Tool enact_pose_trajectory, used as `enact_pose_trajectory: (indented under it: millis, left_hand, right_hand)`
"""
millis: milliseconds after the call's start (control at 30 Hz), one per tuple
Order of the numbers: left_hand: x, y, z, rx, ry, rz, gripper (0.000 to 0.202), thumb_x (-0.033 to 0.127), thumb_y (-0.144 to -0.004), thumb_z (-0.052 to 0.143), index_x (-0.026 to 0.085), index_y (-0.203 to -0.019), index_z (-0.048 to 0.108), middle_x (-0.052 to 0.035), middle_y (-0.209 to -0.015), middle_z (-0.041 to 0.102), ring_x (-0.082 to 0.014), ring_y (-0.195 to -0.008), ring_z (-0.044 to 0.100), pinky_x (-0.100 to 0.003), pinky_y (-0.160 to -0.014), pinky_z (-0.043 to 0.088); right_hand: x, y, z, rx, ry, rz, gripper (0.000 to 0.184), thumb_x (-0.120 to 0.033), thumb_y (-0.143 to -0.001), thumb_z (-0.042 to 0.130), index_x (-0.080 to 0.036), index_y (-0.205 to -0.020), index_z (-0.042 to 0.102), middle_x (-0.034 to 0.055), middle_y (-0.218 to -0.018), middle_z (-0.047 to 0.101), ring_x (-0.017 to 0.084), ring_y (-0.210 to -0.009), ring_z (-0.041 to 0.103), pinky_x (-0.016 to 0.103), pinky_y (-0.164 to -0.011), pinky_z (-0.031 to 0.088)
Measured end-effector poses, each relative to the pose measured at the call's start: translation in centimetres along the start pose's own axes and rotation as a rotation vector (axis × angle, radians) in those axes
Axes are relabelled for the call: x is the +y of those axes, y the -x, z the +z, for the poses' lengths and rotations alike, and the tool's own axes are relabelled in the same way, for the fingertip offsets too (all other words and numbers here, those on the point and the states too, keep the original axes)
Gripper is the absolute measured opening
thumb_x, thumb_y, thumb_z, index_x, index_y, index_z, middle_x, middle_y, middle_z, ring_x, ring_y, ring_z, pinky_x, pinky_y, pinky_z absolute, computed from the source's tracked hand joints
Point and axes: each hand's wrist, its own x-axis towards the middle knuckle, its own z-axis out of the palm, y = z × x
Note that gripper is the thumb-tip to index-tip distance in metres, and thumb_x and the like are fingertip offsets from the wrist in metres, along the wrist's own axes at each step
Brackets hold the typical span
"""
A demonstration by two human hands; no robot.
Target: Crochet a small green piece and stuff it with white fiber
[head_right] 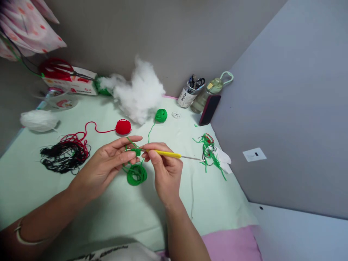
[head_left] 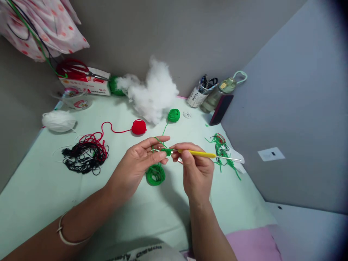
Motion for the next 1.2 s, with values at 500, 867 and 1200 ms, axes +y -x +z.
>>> enact_pose_trajectory:
  millis: [500,867,1200]
  left_hand:
    - [0.3,-0.3,-1.0,-0.159,0.110,-0.093,0.022,0.023,-0.088,0.079,0.024,-0.110,0.081,-0.0010,-0.086,0.075,-0.0093,-0.074,0.066,-0.020,-0.072,0.052]
    - [0.4,-0.2,-1.1,-0.149,0.142,-0.083,0.026,0.020,-0.089,0.077,0.021,-0.116,0.079,0.0003,-0.080,0.071,-0.0089,-0.074,0.066,-0.018,-0.070,0.052]
    - [0.4,0.0,-0.5,-0.125,0.061,-0.102,0.057,0.024,-0.089,0.079,0.022,-0.143,0.061,0.0002,-0.083,0.074,-0.0114,-0.078,0.070,-0.020,-0.073,0.052]
  right_hand:
    - [0.1,-0.6,0.0,0.001,-0.237,0.103,0.015,-0.035,-0.098,0.064,-0.023,-0.094,0.072,0.0034,-0.087,0.078,0.013,-0.064,0.068,0.027,-0.062,0.058]
    - [0.0,-0.6,0.1,-0.005,-0.300,0.177,0.015,-0.035,-0.099,0.064,-0.024,-0.095,0.074,0.0025,-0.086,0.079,0.012,-0.066,0.068,0.027,-0.063,0.058]
    - [0.6,0.1,0.4,-0.036,-0.250,0.179,0.008,-0.030,-0.094,0.072,-0.028,-0.096,0.080,0.0001,-0.093,0.076,0.012,-0.077,0.068,0.026,-0.072,0.056]
